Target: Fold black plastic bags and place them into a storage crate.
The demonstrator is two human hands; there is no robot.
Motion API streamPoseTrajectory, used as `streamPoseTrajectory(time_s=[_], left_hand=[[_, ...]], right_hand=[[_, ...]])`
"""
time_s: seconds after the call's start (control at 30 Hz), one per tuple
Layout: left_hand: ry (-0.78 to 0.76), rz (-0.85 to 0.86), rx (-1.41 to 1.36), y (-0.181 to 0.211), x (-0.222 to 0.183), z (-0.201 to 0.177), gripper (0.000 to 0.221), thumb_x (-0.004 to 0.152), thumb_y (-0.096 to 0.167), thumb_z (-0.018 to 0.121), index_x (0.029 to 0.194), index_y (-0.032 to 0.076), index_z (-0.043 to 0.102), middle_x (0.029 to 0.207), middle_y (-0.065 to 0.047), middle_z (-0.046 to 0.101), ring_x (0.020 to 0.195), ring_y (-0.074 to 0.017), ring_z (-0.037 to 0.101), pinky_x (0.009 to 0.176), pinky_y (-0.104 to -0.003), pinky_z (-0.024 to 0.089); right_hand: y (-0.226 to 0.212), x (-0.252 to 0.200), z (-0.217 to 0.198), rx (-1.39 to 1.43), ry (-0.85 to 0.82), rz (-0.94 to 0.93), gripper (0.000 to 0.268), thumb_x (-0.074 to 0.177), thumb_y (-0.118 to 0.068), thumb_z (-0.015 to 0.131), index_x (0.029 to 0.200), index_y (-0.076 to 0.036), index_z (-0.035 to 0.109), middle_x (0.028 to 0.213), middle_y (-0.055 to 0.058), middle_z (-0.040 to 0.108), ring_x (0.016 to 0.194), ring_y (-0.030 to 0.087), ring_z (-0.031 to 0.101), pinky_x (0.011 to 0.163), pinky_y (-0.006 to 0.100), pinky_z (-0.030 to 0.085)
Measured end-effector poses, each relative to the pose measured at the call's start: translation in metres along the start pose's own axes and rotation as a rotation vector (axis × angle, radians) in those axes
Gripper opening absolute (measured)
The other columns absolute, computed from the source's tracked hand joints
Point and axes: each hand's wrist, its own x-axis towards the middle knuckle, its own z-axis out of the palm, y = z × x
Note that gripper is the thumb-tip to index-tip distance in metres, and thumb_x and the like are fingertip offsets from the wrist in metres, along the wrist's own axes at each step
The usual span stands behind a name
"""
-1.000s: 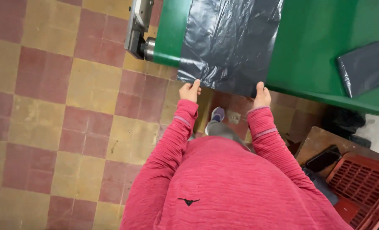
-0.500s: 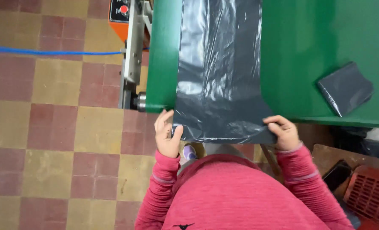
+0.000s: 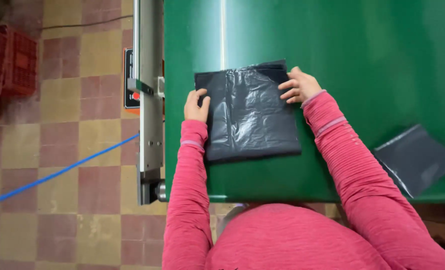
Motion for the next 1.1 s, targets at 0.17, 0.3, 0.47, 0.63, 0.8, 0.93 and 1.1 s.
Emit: streamPoseTrajectory(time_s=[0.17, 0.3, 0.47, 0.63, 0.8, 0.93, 1.1], left_hand=[[-0.064, -0.092, 0.183, 0.000, 0.001, 0.007, 0.034, 0.087, 0.017, 0.077, 0.119, 0.012, 0.068, 0.128, -0.016, 0.063, 0.115, -0.0337, 0.064, 0.096, -0.039, 0.053], [-0.097, -0.013, 0.280, 0.028, 0.004, -0.004, 0.035, 0.089, 0.017, 0.077, 0.121, 0.010, 0.067, 0.129, -0.016, 0.062, 0.122, -0.0386, 0.060, 0.099, -0.043, 0.051], [-0.125, 0.120, 0.354, 0.066, -0.021, -0.002, 0.041, 0.093, 0.038, 0.072, 0.127, 0.016, 0.063, 0.132, -0.011, 0.063, 0.126, -0.0330, 0.058, 0.109, -0.047, 0.050], [-0.488, -0.779, -0.993, 0.026, -0.034, 0.010, 0.098, 0.088, 0.081, 0.032, 0.150, 0.006, 0.042, 0.151, -0.016, 0.054, 0.137, -0.0331, 0.055, 0.107, -0.047, 0.045], [-0.299, -1.121, -1.302, -0.022, -0.060, -0.025, 0.117, 0.077, 0.091, 0.015, 0.152, 0.002, 0.028, 0.150, -0.020, 0.048, 0.137, -0.0343, 0.051, 0.108, -0.055, 0.040], [-0.310, -0.760, -1.335, -0.048, -0.089, -0.036, 0.109, 0.091, 0.083, 0.037, 0.156, -0.004, 0.034, 0.154, -0.022, 0.045, 0.142, -0.0373, 0.044, 0.118, -0.051, 0.038], [-0.159, -0.241, -0.592, 0.005, -0.123, -0.070, 0.088, 0.091, 0.052, 0.074, 0.153, 0.003, 0.034, 0.157, -0.018, 0.039, 0.148, -0.0346, 0.035, 0.121, -0.046, 0.028]], right_hand=[[-0.020, 0.012, 0.036, -1.408, 0.446, -0.855, 0.068, 0.082, -0.031, 0.084, 0.136, -0.002, 0.054, 0.122, 0.021, 0.062, 0.109, 0.041, 0.065, 0.092, 0.047, 0.054], [-0.035, 0.039, 0.052, -1.707, 0.290, -0.701, 0.075, 0.070, -0.029, 0.088, 0.133, -0.003, 0.057, 0.120, 0.017, 0.062, 0.110, 0.042, 0.061, 0.093, 0.048, 0.049], [-0.010, 0.081, 0.034, -1.821, 0.068, -0.302, 0.041, 0.079, -0.025, 0.085, 0.112, -0.010, 0.065, 0.110, 0.015, 0.068, 0.105, 0.036, 0.062, 0.091, 0.049, 0.049], [-0.004, -0.018, 0.085, -1.514, 0.163, -0.725, 0.032, 0.079, -0.009, 0.077, 0.108, -0.008, 0.064, 0.109, 0.012, 0.068, 0.102, 0.035, 0.062, 0.090, 0.046, 0.049], [0.050, -0.131, 0.106, -1.375, 0.152, -0.964, 0.031, 0.069, 0.001, 0.073, 0.097, -0.011, 0.068, 0.103, 0.004, 0.070, 0.096, 0.030, 0.061, 0.086, 0.044, 0.044], [0.101, -0.159, 0.099, -1.429, 0.286, -0.940, 0.028, 0.066, 0.001, 0.072, 0.091, -0.011, 0.068, 0.100, 0.003, 0.069, 0.104, 0.027, 0.064, 0.093, 0.044, 0.047], [0.124, -0.169, 0.093, -1.528, 0.318, -0.955, 0.026, 0.068, -0.001, 0.074, 0.092, -0.010, 0.068, 0.103, 0.003, 0.070, 0.114, 0.026, 0.066, 0.101, 0.044, 0.048]])
